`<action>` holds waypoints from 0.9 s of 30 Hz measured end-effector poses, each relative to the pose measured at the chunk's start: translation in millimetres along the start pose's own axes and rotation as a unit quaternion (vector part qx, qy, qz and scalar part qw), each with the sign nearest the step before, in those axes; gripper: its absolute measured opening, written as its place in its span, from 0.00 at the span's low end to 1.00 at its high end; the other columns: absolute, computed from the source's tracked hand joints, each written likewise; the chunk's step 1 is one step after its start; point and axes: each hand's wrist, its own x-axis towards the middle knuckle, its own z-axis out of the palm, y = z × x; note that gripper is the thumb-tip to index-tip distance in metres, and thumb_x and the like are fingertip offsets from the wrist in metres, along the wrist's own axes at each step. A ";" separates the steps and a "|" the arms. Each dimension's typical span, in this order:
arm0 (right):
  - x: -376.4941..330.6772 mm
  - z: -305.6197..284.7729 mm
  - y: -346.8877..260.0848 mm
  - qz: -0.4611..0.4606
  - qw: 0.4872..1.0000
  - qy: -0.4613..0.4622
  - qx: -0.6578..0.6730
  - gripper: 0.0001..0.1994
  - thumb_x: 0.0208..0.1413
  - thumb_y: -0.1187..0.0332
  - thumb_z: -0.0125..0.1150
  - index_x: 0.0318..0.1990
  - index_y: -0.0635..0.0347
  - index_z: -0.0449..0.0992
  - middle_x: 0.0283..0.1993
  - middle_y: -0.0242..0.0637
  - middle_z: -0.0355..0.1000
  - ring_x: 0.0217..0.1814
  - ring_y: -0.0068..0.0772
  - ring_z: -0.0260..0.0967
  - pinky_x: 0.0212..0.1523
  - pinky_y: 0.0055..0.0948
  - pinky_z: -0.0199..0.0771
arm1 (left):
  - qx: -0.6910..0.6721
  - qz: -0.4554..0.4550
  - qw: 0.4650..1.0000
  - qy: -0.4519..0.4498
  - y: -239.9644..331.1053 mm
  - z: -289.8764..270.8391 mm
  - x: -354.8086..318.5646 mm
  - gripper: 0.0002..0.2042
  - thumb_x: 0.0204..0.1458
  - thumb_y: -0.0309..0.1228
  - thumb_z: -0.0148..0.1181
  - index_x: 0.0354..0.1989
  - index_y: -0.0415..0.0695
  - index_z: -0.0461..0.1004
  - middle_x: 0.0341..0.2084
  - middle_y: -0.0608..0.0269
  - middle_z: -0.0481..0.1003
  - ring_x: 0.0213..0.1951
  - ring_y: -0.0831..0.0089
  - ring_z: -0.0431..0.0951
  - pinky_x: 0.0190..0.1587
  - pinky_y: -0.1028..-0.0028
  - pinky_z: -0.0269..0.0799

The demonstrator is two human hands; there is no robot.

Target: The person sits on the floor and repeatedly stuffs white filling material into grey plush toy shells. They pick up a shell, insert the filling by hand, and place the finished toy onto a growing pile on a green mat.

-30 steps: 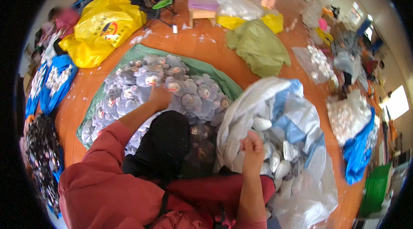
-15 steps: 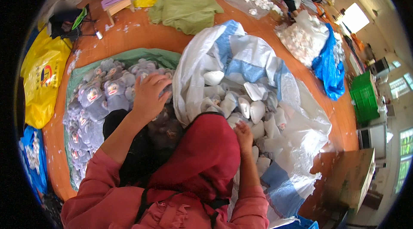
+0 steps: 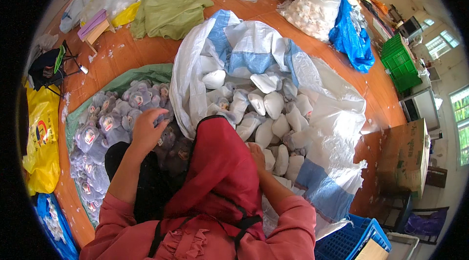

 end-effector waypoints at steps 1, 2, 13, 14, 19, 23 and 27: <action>-5.6 -8.4 -8.1 0.029 0.999 -0.007 0.017 0.22 0.58 0.54 0.51 0.59 0.50 0.70 0.55 0.46 0.70 0.58 0.52 0.66 0.58 0.41 0.66 | 0.000 -0.003 1.000 -0.016 0.5 -0.1 -0.7 0.13 0.45 0.27 0.64 0.41 0.42 0.78 0.39 0.53 0.78 0.44 0.53 0.77 0.49 0.61 0.70; -10.2 -14.6 -16.3 0.058 0.998 -0.015 0.035 0.22 0.58 0.55 0.52 0.58 0.51 0.70 0.54 0.46 0.70 0.58 0.51 0.66 0.58 0.41 0.67 | 0.002 -0.007 1.000 -0.030 -1.0 0.3 -2.0 0.13 0.46 0.27 0.64 0.42 0.42 0.78 0.40 0.52 0.78 0.45 0.52 0.76 0.50 0.61 0.70; 9.7 -100.8 -9.3 0.029 0.971 0.218 0.089 0.24 0.43 0.67 0.70 0.50 0.66 0.72 0.49 0.47 0.69 0.52 0.45 0.67 0.52 0.36 0.67 | -0.040 -0.006 0.999 -0.024 14.7 -6.9 -4.1 0.13 0.47 0.28 0.63 0.42 0.42 0.78 0.39 0.53 0.78 0.44 0.53 0.76 0.48 0.62 0.70; 13.4 -113.8 -26.0 0.006 0.968 0.212 0.133 0.24 0.44 0.69 0.69 0.50 0.66 0.71 0.49 0.45 0.69 0.51 0.43 0.67 0.52 0.35 0.67 | -0.039 0.009 0.999 -0.013 13.0 -6.7 -5.6 0.12 0.47 0.27 0.63 0.41 0.42 0.78 0.38 0.53 0.78 0.42 0.53 0.77 0.47 0.61 0.70; 23.9 -168.4 -120.8 -0.089 0.889 0.113 0.434 0.23 0.49 0.76 0.66 0.55 0.62 0.69 0.51 0.36 0.69 0.52 0.29 0.66 0.55 0.28 0.65 | -0.095 0.017 0.995 0.017 15.4 -9.4 -2.3 0.13 0.49 0.28 0.63 0.44 0.43 0.77 0.40 0.54 0.78 0.43 0.56 0.77 0.45 0.64 0.71; 37.0 -161.5 -183.0 -0.136 0.792 0.016 0.594 0.26 0.52 0.79 0.62 0.60 0.63 0.66 0.53 0.34 0.70 0.54 0.28 0.66 0.57 0.29 0.66 | -0.431 -0.130 0.893 -0.012 4.3 -7.7 8.0 0.16 0.57 0.36 0.58 0.52 0.45 0.73 0.47 0.58 0.77 0.47 0.64 0.77 0.47 0.64 0.72; 53.5 -132.2 -230.3 -0.177 0.771 -0.114 0.601 0.33 0.46 0.74 0.63 0.63 0.63 0.63 0.55 0.35 0.69 0.56 0.30 0.66 0.58 0.30 0.66 | -0.800 -0.204 0.555 -0.103 -31.7 -4.7 16.3 0.23 0.62 0.46 0.51 0.60 0.45 0.67 0.53 0.62 0.74 0.53 0.68 0.74 0.53 0.60 0.71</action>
